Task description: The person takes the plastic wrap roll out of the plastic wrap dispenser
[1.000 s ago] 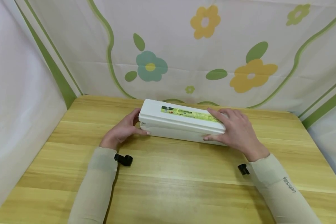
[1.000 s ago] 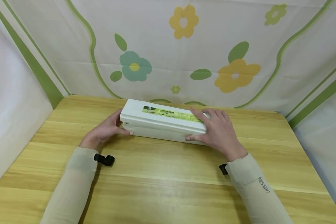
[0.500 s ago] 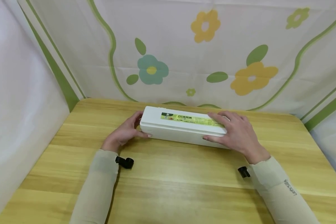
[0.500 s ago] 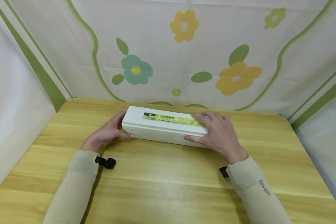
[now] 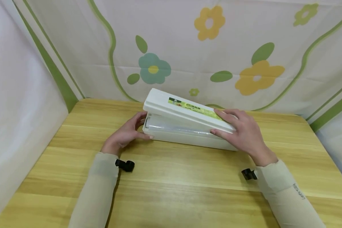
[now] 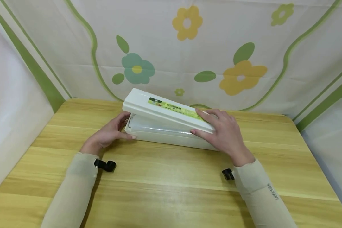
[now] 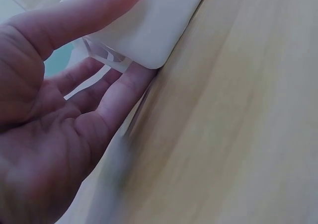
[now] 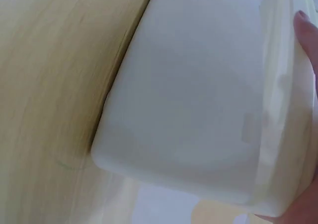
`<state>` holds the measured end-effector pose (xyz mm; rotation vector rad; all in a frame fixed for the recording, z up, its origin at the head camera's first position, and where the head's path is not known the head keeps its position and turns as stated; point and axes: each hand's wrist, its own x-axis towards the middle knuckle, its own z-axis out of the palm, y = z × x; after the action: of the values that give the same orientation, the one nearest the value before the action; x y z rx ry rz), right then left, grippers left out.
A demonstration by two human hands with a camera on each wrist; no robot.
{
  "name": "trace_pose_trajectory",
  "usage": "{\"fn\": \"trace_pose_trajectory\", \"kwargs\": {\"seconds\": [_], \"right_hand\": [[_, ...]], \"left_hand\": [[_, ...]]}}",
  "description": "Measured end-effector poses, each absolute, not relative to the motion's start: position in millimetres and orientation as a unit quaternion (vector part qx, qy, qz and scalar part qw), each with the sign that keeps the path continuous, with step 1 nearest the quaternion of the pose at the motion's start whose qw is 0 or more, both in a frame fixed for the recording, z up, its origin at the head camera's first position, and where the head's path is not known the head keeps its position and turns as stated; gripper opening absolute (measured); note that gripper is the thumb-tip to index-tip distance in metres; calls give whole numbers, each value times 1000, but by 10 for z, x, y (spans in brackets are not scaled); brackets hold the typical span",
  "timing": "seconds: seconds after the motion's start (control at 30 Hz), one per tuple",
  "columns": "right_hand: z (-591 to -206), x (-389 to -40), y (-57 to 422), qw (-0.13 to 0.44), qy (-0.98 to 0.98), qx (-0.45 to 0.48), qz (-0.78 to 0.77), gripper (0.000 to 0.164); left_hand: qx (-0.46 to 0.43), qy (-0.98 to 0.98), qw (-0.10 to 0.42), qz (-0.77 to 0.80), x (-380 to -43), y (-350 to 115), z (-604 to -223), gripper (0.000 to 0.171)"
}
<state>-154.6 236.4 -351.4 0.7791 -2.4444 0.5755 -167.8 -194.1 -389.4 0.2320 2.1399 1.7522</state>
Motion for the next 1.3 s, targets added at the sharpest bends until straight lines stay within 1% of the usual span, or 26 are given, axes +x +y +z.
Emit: {"fn": "trace_pose_trajectory", "kwargs": {"seconds": [0.13, 0.17, 0.27, 0.33, 0.6, 0.7, 0.83, 0.9, 1.1, 1.3], "right_hand": [[-3454, -1540, 2490, 274, -900, 269, 206, 84], [-3442, -1536, 2536, 277, -901, 264, 204, 84], [-3425, -1504, 2692, 277, -906, 245, 204, 73], [-3429, -1471, 2804, 272, -913, 227, 202, 70], [-3515, -1343, 3324, 243, -943, 147, 173, 71], [-3583, -1320, 3515, 234, -949, 131, 166, 72], [-3681, -1303, 3736, 231, -952, 134, 152, 73], [-3720, -1304, 3823, 214, -955, 133, 156, 73], [-3791, -1361, 4034, 123, -964, 119, 203, 73], [-3892, -1414, 4184, 100, -963, 156, 197, 74]], "left_hand": [[87, 758, 182, 620, -1678, -1927, -3872, 100], [88, 759, 182, 619, -1679, -1925, -3867, 101], [89, 760, 183, 617, -1683, -1930, -3858, 101], [90, 762, 184, 614, -1686, -1940, -3859, 100], [95, 755, 183, 623, -1686, -1966, -3897, 98], [99, 746, 182, 633, -1682, -1977, -3904, 98], [109, 740, 182, 639, -1676, -2002, -3908, 96], [112, 740, 184, 638, -1673, -2016, -3908, 94], [111, 738, 188, 638, -1664, -2033, -3915, 93], [115, 736, 192, 639, -1655, -2013, -3916, 94]]}}
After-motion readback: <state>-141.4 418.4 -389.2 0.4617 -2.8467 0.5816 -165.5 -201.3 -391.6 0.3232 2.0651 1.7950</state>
